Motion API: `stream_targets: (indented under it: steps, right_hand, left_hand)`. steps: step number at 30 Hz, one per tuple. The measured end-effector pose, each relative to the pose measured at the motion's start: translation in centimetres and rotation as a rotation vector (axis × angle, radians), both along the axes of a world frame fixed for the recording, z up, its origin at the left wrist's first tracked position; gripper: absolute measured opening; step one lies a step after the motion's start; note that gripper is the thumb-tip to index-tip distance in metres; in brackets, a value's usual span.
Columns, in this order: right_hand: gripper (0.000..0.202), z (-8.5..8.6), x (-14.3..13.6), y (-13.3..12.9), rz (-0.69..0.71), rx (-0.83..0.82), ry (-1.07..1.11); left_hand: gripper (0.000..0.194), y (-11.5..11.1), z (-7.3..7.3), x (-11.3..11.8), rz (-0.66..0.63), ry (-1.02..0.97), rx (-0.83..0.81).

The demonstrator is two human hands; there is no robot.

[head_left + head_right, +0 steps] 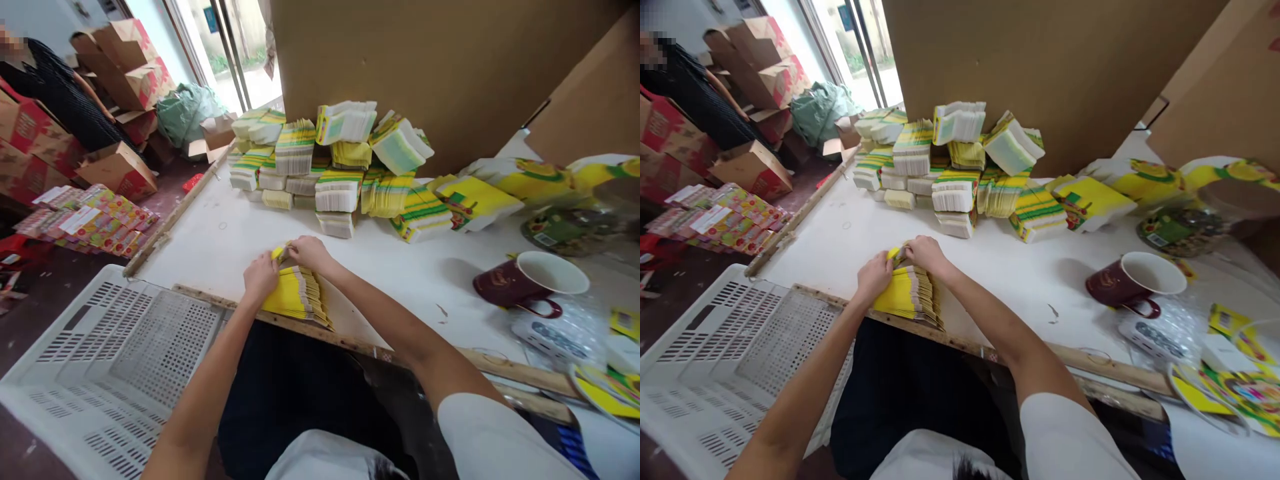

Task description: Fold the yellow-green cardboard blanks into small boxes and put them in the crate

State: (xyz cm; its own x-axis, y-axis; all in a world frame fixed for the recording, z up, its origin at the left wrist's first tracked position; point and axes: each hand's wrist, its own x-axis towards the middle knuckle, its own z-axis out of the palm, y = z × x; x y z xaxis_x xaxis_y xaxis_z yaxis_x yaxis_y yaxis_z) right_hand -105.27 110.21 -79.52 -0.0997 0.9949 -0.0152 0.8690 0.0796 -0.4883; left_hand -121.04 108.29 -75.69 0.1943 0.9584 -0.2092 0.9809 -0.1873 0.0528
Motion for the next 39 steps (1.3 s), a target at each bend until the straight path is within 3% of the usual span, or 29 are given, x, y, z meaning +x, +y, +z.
stream_targets:
  steps: [7,14,23,26,30,34,36,39]
  right_hand:
    - [0.027,0.0,-1.9,0.9,-0.073,-0.199,0.204]
    - [0.018,0.1,-2.8,0.2,0.023,-0.334,0.479]
    - [0.024,0.6,0.4,1.1,0.002,-0.315,0.306]
    - [0.016,1.2,1.3,0.9,0.096,-0.294,0.296]
    - [0.009,2.1,3.3,-0.6,0.302,-0.411,0.322]
    - [0.020,2.0,5.2,-2.3,0.439,-0.508,0.342]
    - [0.021,1.7,5.5,-2.6,0.429,-0.468,0.321]
    - [0.025,1.2,5.3,-2.0,0.296,-0.271,0.259]
  left_hand:
    - [0.033,0.0,0.1,-0.3,-0.001,-0.019,-0.010]
    - [0.032,0.0,0.3,-0.4,-0.008,-0.026,-0.019]
    - [0.043,0.1,0.2,0.0,0.036,-0.023,-0.025]
    - [0.049,0.4,0.3,0.1,0.064,-0.017,-0.033]
    - [0.051,0.9,0.4,0.2,0.098,0.000,-0.061]
    - [0.050,1.3,0.2,0.7,0.069,0.002,-0.069]
    - [0.049,1.3,0.1,0.9,0.042,-0.001,-0.065]
    - [0.047,1.1,0.0,0.9,0.018,0.001,-0.057]
